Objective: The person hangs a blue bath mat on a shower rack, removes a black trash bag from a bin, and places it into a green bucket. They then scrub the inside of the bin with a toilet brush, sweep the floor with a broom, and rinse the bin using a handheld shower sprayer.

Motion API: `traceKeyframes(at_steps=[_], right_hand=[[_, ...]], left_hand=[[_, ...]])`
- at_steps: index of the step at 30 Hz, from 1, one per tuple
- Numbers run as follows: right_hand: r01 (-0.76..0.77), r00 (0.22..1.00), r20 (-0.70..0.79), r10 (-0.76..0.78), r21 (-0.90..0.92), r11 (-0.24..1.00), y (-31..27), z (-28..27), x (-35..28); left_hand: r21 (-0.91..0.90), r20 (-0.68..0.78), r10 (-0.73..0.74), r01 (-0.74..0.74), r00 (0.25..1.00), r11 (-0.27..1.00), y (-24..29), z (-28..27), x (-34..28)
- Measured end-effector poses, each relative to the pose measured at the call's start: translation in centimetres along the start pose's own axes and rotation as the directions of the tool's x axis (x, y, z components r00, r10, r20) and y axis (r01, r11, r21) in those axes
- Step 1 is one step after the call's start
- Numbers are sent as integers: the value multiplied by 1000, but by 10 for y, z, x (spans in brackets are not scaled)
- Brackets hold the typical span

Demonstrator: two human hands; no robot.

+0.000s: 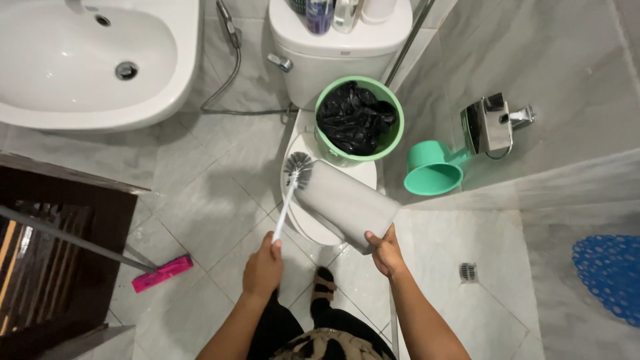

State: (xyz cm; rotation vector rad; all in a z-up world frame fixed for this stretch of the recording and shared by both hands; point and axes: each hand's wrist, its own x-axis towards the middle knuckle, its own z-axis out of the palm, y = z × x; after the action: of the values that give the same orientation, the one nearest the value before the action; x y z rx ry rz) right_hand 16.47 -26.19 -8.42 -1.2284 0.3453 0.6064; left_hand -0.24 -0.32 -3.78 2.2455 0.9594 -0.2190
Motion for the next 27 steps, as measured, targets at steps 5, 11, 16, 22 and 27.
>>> traceKeyframes(at_steps=[5, 11, 16, 22, 27], right_hand=[[-141, 956, -269, 120, -62, 988, 3, -6, -1], [-98, 970, -227, 91, -19, 995, 38, -16, 22], [-157, 961, -241, 135, -76, 985, 16, -2, 5], [-204, 935, -325, 144, -156, 967, 46, -9, 33], [-206, 930, -335, 150, -138, 969, 53, -22, 40]], left_hand=[[396, 369, 306, -446, 878, 803, -1, 2, -21], [151, 34, 276, -278, 960, 949, 21, 15, -16], [409, 229, 293, -365, 928, 837, -1, 10, -7], [245, 299, 166, -244, 940, 938, 32, -29, -27], [214, 224, 110, -159, 968, 964, 13, -23, -9]])
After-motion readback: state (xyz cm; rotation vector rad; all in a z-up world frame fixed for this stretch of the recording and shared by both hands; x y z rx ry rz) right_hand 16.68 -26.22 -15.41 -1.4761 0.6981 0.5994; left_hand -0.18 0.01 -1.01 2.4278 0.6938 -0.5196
